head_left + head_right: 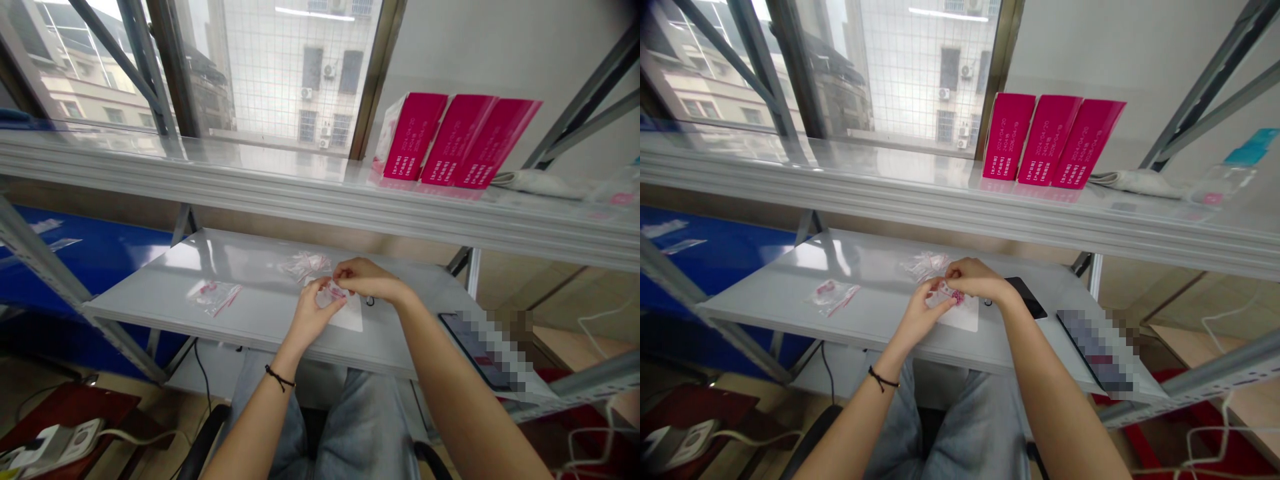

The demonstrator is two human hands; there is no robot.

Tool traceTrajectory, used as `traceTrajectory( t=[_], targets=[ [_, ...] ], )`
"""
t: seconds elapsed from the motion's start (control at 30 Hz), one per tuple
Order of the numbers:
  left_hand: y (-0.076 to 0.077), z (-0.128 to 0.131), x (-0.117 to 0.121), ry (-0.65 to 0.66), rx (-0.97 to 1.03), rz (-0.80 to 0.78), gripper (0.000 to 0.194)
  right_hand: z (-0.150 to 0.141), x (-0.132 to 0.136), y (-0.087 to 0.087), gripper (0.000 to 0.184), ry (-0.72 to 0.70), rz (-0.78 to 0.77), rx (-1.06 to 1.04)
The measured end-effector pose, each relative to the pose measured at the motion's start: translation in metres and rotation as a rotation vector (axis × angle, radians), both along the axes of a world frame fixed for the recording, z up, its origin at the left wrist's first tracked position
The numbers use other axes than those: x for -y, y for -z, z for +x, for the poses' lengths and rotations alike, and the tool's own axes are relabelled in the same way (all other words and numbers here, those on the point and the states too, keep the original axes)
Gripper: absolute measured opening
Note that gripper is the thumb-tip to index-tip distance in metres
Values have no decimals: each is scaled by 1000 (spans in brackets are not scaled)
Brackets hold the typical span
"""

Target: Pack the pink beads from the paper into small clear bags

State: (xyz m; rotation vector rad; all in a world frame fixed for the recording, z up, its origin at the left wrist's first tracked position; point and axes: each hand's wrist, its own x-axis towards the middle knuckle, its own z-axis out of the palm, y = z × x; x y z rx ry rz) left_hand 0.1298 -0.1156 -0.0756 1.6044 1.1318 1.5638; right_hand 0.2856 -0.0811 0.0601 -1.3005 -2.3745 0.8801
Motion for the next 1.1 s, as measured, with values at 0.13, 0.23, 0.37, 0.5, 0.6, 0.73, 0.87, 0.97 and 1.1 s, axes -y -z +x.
traceTrajectory(
  t=[0.13,0.23,0.37,0.5,0.6,0.73,0.87,0.97,1.1],
  targets=[
    [1,-2,1,9,11,-24,51,-2,-1,-2,15,-22,35,13],
    [1,-3,2,15,10,-38,52,-5,-2,-2,13,-30,57,23],
    [0,-3,2,23,40,-49,53,-7,-2,-1,10,-22,68,24],
    [-3,-8,2,7,73,-86,52,-3,-7,5,21,27,56,-16],
    [-5,-14,2,-14,91,-103,53,2,-17,20,30,138,99,26],
    [-2,-22,2,-42,115,-120,52,6,-33,54,24,215,128,163],
    [3,-27,1,-60,132,-140,51,7,-43,87,15,237,137,309],
    [4,-27,1,-42,133,-159,52,9,-47,99,17,236,139,389],
    [2,-27,3,-25,134,-161,51,11,-50,105,22,218,128,448]
  ],
)
